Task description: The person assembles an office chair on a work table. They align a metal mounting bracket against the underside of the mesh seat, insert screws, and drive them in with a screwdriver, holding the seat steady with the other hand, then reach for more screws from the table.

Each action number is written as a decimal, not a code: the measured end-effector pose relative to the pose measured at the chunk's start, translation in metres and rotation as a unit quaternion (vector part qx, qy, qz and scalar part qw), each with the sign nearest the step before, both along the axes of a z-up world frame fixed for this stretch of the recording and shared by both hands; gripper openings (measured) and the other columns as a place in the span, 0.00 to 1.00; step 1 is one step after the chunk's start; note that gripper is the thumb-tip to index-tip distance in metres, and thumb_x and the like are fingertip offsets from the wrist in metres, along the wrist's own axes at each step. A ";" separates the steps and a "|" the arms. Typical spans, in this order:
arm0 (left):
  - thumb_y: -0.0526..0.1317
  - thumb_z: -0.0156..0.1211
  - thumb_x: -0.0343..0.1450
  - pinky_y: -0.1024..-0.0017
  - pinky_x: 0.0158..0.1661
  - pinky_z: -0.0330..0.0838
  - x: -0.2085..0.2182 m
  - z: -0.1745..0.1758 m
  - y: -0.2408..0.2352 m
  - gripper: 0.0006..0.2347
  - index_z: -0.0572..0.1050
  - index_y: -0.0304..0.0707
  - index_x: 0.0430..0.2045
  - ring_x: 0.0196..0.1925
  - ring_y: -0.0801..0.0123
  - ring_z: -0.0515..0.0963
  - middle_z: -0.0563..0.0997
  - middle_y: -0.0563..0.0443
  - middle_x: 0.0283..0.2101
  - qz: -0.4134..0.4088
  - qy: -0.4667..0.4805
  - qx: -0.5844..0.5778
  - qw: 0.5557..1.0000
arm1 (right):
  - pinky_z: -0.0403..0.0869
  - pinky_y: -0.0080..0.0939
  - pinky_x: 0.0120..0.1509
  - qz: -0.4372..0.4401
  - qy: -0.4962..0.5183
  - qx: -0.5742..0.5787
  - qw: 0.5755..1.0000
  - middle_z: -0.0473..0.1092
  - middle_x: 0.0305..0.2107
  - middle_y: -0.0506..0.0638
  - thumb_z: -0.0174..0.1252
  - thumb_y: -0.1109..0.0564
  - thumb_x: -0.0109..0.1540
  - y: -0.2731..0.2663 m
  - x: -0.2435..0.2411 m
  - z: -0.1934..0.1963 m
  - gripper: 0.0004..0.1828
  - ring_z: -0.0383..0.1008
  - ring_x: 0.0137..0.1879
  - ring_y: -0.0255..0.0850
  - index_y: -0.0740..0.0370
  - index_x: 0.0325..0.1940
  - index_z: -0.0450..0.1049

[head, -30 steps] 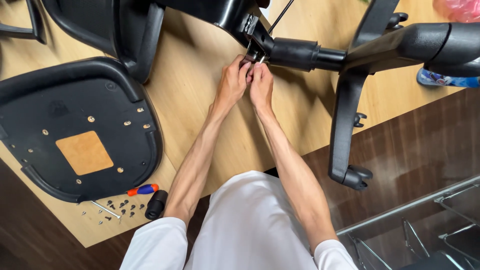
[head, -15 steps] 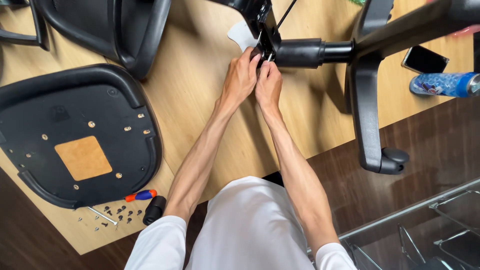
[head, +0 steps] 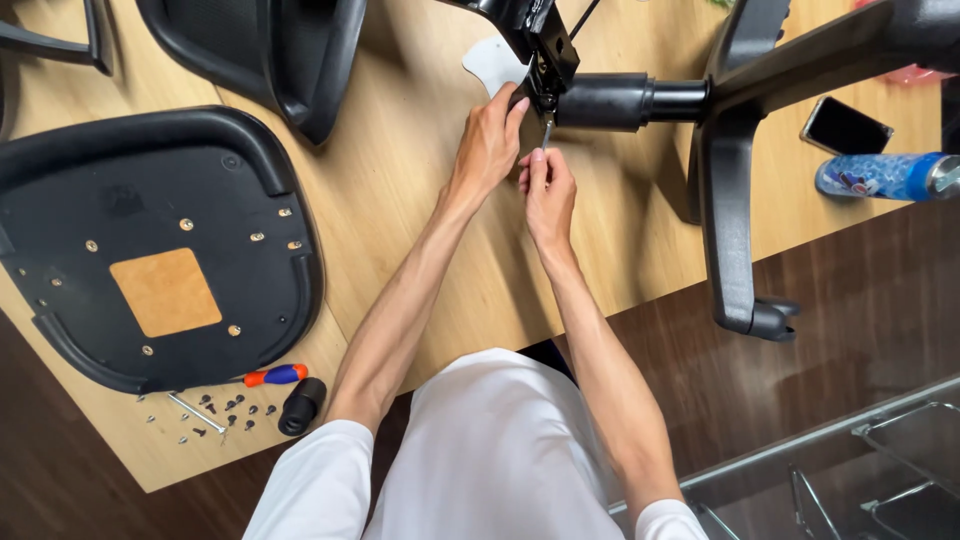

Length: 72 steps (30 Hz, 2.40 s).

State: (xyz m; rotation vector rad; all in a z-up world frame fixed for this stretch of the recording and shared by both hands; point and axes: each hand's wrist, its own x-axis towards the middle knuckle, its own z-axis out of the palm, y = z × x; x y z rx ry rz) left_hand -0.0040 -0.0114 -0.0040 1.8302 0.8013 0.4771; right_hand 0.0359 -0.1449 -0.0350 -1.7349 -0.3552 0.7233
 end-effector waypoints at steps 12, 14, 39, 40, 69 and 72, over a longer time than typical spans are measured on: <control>0.38 0.56 0.76 0.55 0.29 0.71 -0.013 -0.019 -0.024 0.08 0.74 0.29 0.41 0.31 0.37 0.80 0.78 0.29 0.27 0.056 -0.044 0.020 0.997 | 0.72 0.31 0.32 0.034 -0.003 0.058 0.998 0.73 0.26 0.46 0.49 0.54 0.73 -0.011 0.005 0.025 0.14 0.73 0.30 0.30 0.65 0.40 0.73; 0.36 0.55 0.75 0.55 0.30 0.72 -0.017 -0.023 -0.032 0.08 0.73 0.28 0.42 0.31 0.38 0.80 0.78 0.29 0.31 0.043 -0.101 0.064 0.992 | 0.72 0.31 0.33 0.044 -0.011 0.069 0.997 0.73 0.26 0.47 0.51 0.55 0.73 -0.014 0.004 0.023 0.13 0.73 0.31 0.30 0.65 0.41 0.74; 0.34 0.61 0.75 0.73 0.43 0.79 -0.326 0.015 -0.127 0.06 0.75 0.30 0.41 0.41 0.71 0.85 0.85 0.49 0.38 0.439 -0.198 -0.094 0.871 | 0.73 0.33 0.34 0.449 -0.077 0.055 0.889 0.75 0.25 0.50 0.58 0.58 0.70 -0.002 -0.240 0.062 0.09 0.75 0.30 0.33 0.68 0.42 0.75; 0.35 0.62 0.75 0.74 0.43 0.79 -0.347 0.019 -0.133 0.06 0.76 0.30 0.40 0.40 0.72 0.85 0.85 0.49 0.37 0.470 -0.175 -0.067 0.863 | 0.74 0.34 0.34 0.483 -0.083 0.059 0.870 0.75 0.25 0.51 0.58 0.58 0.70 -0.001 -0.259 0.066 0.08 0.76 0.30 0.33 0.68 0.44 0.74; 0.34 0.67 0.69 0.71 0.17 0.71 -0.654 -0.124 -0.187 0.08 0.80 0.25 0.20 0.15 0.69 0.81 0.81 0.44 0.18 0.741 0.058 -0.079 0.665 | 0.75 0.36 0.34 0.543 -0.131 -0.055 0.828 0.76 0.26 0.52 0.54 0.58 0.69 0.001 -0.268 0.022 0.10 0.77 0.30 0.35 0.71 0.45 0.74; 0.29 0.67 0.65 0.68 0.29 0.78 -0.667 -0.130 -0.185 0.01 0.82 0.30 0.22 0.24 0.65 0.85 0.84 0.43 0.23 0.714 0.165 0.137 0.666 | 0.76 0.36 0.35 0.494 -0.135 -0.045 0.858 0.76 0.26 0.52 0.54 0.59 0.69 0.002 -0.222 0.028 0.10 0.77 0.31 0.35 0.70 0.45 0.75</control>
